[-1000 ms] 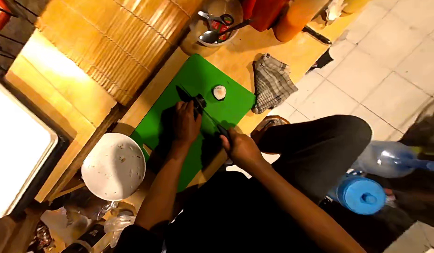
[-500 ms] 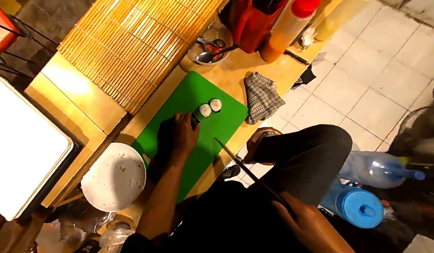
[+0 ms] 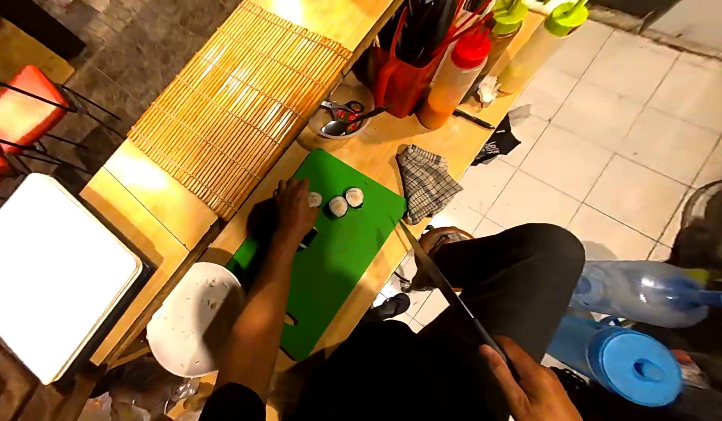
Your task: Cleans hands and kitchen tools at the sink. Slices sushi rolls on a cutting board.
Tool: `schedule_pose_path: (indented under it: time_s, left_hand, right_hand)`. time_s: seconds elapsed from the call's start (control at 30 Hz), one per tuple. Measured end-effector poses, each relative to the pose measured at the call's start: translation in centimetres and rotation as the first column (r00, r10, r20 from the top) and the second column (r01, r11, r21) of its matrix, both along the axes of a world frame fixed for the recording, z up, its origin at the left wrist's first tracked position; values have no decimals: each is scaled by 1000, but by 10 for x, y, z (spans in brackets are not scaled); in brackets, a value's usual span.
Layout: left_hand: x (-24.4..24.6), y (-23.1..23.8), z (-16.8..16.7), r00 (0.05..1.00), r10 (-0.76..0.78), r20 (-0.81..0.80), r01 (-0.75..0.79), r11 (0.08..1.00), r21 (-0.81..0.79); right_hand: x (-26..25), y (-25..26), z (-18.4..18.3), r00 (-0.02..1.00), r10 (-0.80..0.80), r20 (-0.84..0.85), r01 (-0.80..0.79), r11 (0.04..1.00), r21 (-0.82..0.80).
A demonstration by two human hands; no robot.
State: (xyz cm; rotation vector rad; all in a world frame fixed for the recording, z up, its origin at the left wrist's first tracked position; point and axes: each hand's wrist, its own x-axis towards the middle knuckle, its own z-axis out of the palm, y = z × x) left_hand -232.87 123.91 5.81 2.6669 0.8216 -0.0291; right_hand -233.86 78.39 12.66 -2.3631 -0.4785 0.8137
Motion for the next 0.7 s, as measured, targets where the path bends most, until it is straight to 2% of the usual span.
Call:
schedule_pose_path:
  time_s: [0.07, 0.13, 0.2, 0.27, 0.37, 0.47, 0.5, 0.57, 0.63, 0.7]
  left_hand:
    - [-7, -12, 12, 995, 79, 59, -78, 997, -12]
    - [-4, -48, 23, 986, 81, 146, -77, 996, -37]
    - [17, -97, 17, 980, -21, 199, 39, 995, -91]
    - [52, -144, 7, 974, -134, 181, 167, 969, -180]
    - [102, -191, -10, 956, -210, 206, 248, 952, -182]
    - [128, -200, -21, 967, -208, 147, 230, 961, -153]
    - [131, -198, -24, 972, -182, 149, 205, 965, -163]
    - [126, -186, -25, 978, -77, 192, 132, 948, -291]
    - [109, -173, -23, 946, 127, 298, 44, 861, -507]
    - [92, -162, -34, 860, 366, 356, -42, 745, -666]
  right_hand:
    - [0, -6, -8, 998, -57, 22, 55, 997, 55]
    - [-1, -5, -22, 983, -161, 89, 142, 971, 190]
    - [-1, 2, -37, 952, -281, 118, 226, 911, 345]
    - [3, 11, -46, 921, -378, 97, 299, 843, 446]
    - [11, 18, -50, 875, -472, 106, 358, 779, 514]
    - [11, 19, -55, 843, -522, 128, 394, 762, 513]
    - [10, 19, -58, 836, -534, 129, 409, 762, 502]
    - [10, 21, -63, 833, -526, 171, 408, 793, 451]
    - [15, 27, -67, 828, -490, 271, 382, 848, 367]
    - [29, 37, -76, 827, -440, 349, 346, 889, 302]
